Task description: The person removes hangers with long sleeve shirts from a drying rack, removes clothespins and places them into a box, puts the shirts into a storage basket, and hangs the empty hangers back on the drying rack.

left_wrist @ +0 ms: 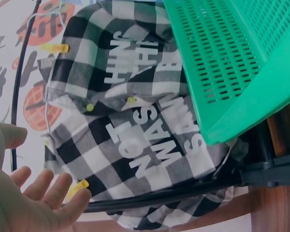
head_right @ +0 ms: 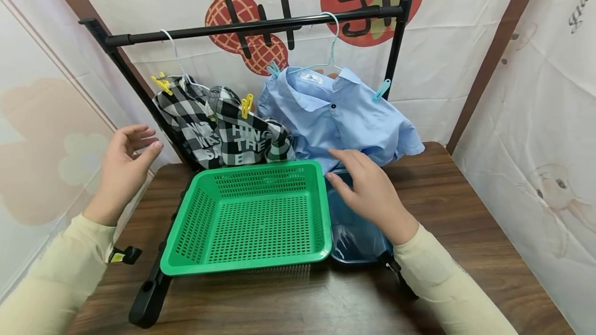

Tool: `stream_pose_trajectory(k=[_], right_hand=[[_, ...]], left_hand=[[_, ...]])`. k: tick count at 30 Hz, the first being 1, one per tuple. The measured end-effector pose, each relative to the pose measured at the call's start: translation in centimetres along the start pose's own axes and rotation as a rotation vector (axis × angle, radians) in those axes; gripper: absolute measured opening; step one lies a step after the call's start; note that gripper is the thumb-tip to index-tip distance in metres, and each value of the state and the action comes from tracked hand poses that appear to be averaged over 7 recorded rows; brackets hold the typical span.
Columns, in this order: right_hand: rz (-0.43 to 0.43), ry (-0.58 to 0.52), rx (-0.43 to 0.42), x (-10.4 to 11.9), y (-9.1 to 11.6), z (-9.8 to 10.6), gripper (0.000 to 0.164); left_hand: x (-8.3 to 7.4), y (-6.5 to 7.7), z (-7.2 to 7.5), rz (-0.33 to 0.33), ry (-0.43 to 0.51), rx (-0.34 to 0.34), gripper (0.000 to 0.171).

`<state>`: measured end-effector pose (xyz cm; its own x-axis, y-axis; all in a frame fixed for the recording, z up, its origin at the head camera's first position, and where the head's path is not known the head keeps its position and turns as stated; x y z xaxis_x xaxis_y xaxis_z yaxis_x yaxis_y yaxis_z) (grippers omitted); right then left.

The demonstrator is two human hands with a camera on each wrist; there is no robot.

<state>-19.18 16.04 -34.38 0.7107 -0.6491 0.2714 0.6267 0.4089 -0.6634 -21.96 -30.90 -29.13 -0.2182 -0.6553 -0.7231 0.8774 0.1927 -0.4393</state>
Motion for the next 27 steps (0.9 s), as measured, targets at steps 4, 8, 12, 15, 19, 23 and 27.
stream_pose_trajectory(k=[4,8,12,15,19,23,27], right_hand=[[0.000,-0.017,0.000,0.1,-0.7,-0.3,0.053],[-0.014,-0.042,0.010,0.2,-1.5,-0.5,0.051],[-0.028,-0.069,0.033,0.4,-2.5,-0.6,0.050],[-0.027,-0.078,0.044,0.6,-3.2,-0.7,0.050],[-0.014,-0.090,0.038,0.9,-4.2,-0.7,0.049],[-0.001,-0.102,0.028,1.1,-5.1,-0.7,0.047],[-0.001,-0.097,0.033,1.1,-5.6,-0.6,0.047]], left_hand=[[0.5,-1.2,0.2,0.033,-0.007,-0.025,0.047],[0.9,-1.9,0.2,0.083,0.008,-0.054,0.047],[1.2,-2.8,0.2,0.139,0.057,-0.102,0.047],[1.4,-3.5,0.2,0.174,0.078,-0.129,0.049],[1.7,-4.6,0.2,0.217,0.106,-0.149,0.052],[2.2,-6.0,0.2,0.252,0.125,-0.174,0.052],[2.8,-7.4,0.2,0.288,0.200,-0.185,0.054]])
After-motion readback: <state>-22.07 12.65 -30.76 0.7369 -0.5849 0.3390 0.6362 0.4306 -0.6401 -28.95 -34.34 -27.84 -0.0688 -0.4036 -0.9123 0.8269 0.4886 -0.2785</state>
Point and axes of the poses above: each hand's wrist, its own y-axis away from the middle knuckle, its own z-axis out of the back of the hand, x = y × z, the point moved 1 cm from there along -y, towards the middle knuckle, and after that the axes turned 4 degrees about z, right-handed, at the moved point
